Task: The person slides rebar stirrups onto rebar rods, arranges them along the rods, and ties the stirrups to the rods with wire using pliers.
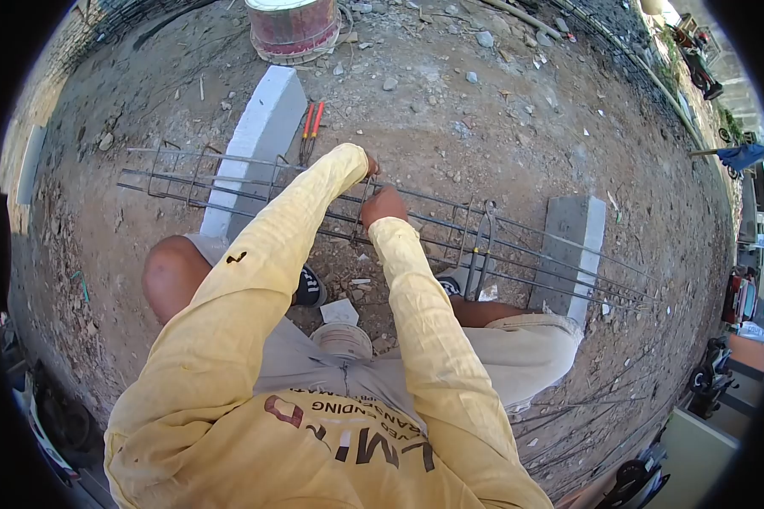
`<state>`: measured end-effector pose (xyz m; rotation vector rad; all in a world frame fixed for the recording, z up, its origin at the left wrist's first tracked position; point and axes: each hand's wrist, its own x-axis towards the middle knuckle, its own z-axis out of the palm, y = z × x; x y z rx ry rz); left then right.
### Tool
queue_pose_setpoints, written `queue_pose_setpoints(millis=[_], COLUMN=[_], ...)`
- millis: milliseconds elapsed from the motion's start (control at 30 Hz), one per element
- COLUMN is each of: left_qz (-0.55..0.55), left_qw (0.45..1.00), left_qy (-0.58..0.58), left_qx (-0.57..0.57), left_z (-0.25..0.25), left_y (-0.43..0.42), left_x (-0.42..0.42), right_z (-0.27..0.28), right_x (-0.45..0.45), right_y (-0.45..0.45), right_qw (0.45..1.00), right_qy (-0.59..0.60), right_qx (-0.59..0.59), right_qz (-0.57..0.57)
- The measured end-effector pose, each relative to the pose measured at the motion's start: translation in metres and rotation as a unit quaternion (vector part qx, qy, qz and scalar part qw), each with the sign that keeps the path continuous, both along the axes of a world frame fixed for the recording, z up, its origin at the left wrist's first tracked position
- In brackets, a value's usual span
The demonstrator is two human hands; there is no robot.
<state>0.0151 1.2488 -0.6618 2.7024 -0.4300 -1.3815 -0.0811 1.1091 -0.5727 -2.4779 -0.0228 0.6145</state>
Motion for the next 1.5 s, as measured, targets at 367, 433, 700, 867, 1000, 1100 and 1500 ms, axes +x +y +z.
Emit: queue_pose_setpoints(millis=[367, 433, 700, 867, 1000, 1100, 1500], left_qz=[0.143, 0.197, 0.541, 0.538, 0.478, 0.431, 0.332], left_qw=[0.989, 0.979, 0.808, 0.755, 0.738, 0.801, 0.893], left_qy=[-0.011, -0.013, -0.06, -0.115, -0.15, -0.141, -0.076], left_qx=[-0.037, -0.055, -0.227, -0.357, -0.453, -0.39, -0.296], left_z=[-0.008, -0.013, -0.055, 0.017, 0.016, 0.064, 0.051], left_y=[-0.002, -0.002, 0.001, 0.011, 0.028, 0.032, 0.047], left_x=[-0.008, -0.008, -0.01, -0.049, -0.074, -0.088, -0.086], right_z=[-0.002, 0.002, -0.003, -0.015, -0.016, -0.019, -0.017], right_x=[0.003, 0.0, 0.009, 0.015, 0.013, 0.015, 0.016], right_y=[0.01, 0.012, 0.014, 0.015, 0.017, 0.017, 0.015], right_qw=[0.998, 0.998, 0.996, 0.996, 0.995, 0.995, 0.996], right_qy=[-0.036, -0.025, 0.033, 0.039, 0.024, 0.034, 0.039], right_qx=[0.007, 0.012, -0.029, -0.042, -0.066, -0.065, -0.05], right_qz=[-0.047, -0.056, -0.078, -0.068, -0.066, -0.064, -0.065])
